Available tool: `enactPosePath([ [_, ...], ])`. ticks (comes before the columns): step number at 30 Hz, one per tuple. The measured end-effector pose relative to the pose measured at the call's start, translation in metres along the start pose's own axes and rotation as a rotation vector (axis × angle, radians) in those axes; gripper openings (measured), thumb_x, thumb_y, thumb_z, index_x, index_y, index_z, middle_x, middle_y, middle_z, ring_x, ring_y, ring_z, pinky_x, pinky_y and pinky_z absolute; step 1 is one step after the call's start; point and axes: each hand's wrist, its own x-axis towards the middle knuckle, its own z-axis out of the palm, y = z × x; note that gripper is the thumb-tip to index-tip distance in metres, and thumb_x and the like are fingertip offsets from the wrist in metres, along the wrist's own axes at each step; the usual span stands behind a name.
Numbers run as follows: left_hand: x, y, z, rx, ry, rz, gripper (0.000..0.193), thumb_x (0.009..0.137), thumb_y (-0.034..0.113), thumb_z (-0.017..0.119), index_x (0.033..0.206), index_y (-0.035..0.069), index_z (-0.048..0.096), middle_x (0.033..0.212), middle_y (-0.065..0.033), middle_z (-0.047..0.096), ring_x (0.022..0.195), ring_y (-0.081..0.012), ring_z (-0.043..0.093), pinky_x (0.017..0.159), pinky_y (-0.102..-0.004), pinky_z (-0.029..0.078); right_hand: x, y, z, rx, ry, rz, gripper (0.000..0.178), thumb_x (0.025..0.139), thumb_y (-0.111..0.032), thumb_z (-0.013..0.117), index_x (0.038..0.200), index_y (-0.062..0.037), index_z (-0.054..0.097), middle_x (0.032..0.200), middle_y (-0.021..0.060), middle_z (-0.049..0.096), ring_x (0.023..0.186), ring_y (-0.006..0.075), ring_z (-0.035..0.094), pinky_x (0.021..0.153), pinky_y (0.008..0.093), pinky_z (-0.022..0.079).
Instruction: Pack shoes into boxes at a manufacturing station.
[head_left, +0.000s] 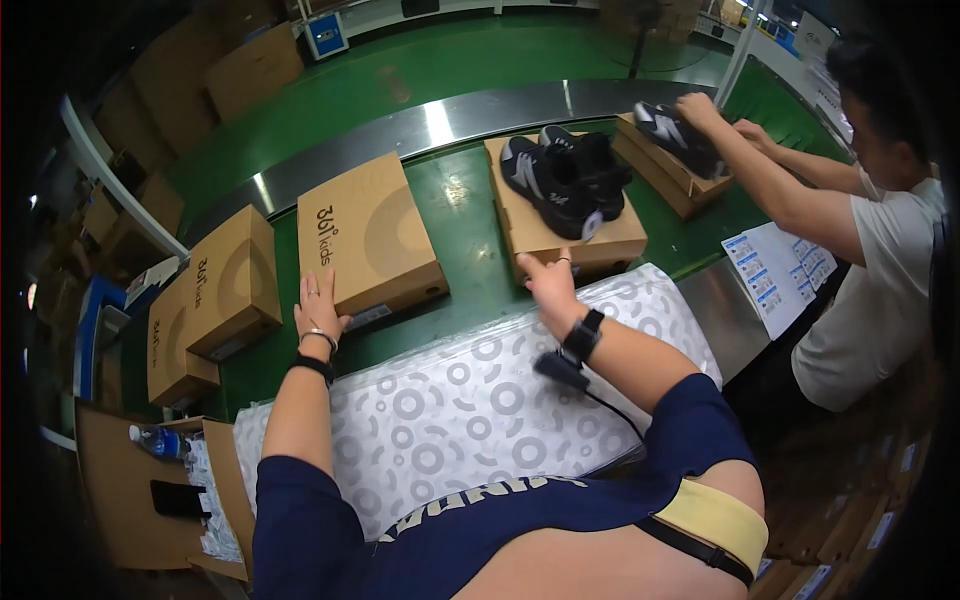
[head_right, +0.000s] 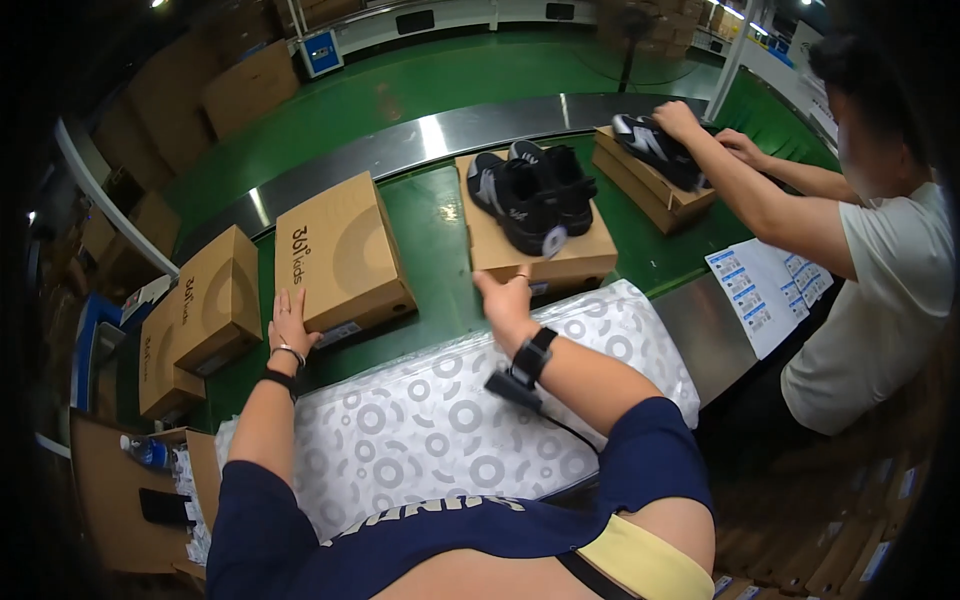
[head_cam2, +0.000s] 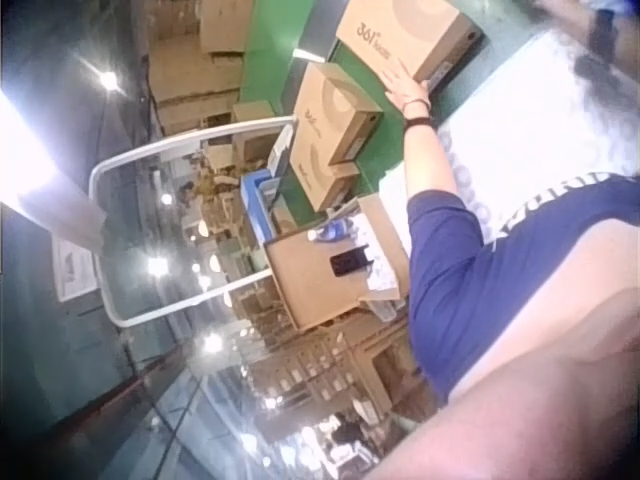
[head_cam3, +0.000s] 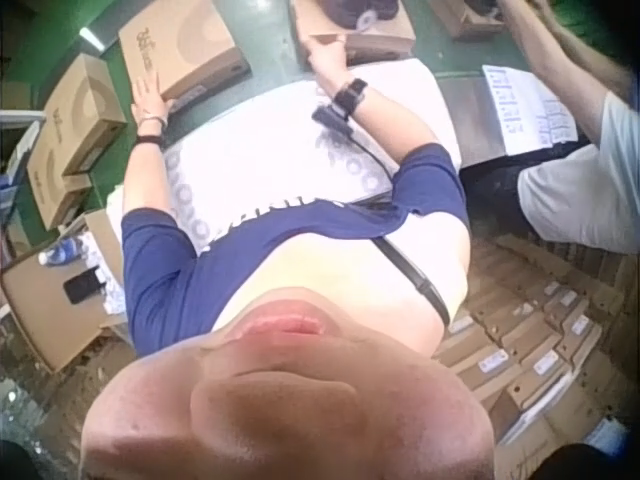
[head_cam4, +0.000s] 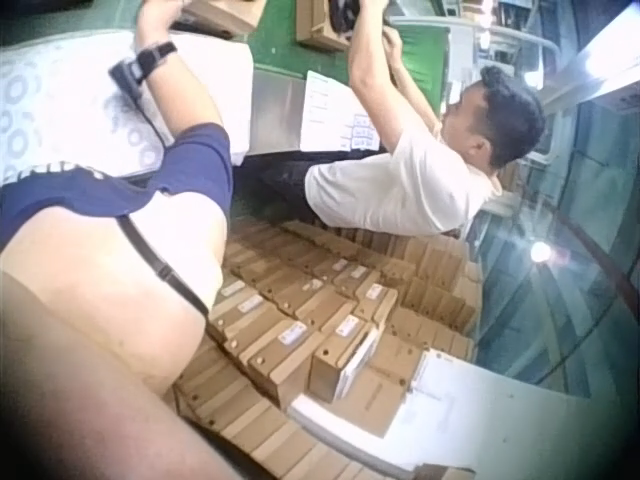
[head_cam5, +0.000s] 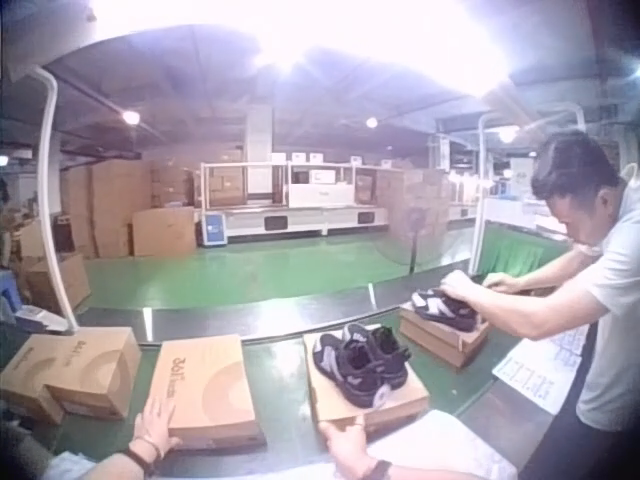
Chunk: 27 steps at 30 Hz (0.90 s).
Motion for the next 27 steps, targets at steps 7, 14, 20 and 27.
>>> enactPosePath([
  [7,-0.026,0.073,-0.027,0.138,0.050,0.054,0.073,0.068,0.045,0.062,0.128,0.014,0.034,0.129,-0.0140,0.038,0.120,-0.0370,0.030,0.095,-0.0600,0.019,0.038,-0.111,-0.005,-0.964,-0.193,-0.690,0.044,0.065,-0.016,0.070,0.104,-0.0064,0.053,0.103,0.0163,0.052,0.089,0.0333,0.054,0.076,0.0370,0.044],
  [14,-0.065,0.148,-0.085,-1.026,0.330,0.339,0.054,0.073,0.020,0.064,0.119,-0.001,0.044,0.114,-0.0179,0.052,0.108,-0.0284,0.047,0.093,-0.0384,0.034,-0.035,-0.183,0.005,-0.841,-0.448,-0.784,0.038,0.063,-0.019,0.072,0.089,-0.0019,0.050,0.075,0.0176,0.058,0.075,0.0330,0.057,0.065,0.0357,0.045],
  [20,-0.080,0.158,-0.145,-1.306,0.404,0.429,0.017,0.079,0.014,0.057,0.083,0.000,0.064,0.076,-0.0131,0.064,0.067,-0.0176,0.061,0.063,-0.0271,0.047,-0.155,-0.213,-0.002,-0.730,-0.722,-0.718,0.039,0.060,-0.019,0.074,0.086,-0.0043,0.049,0.071,0.0150,0.058,0.069,0.0313,0.058,0.059,0.0344,0.045],
  [27,-0.127,0.106,-0.128,-2.102,-0.510,0.150,0.017,0.084,0.013,0.050,0.086,-0.001,0.057,0.074,-0.0046,0.058,0.063,-0.0105,0.054,0.060,-0.0224,0.045,-0.178,-0.182,0.023,-0.131,-1.068,-0.799,0.079,0.073,-0.037,0.066,0.133,-0.0038,0.027,0.104,0.0068,0.055,0.099,0.0141,0.049,0.090,0.0289,0.034],
])
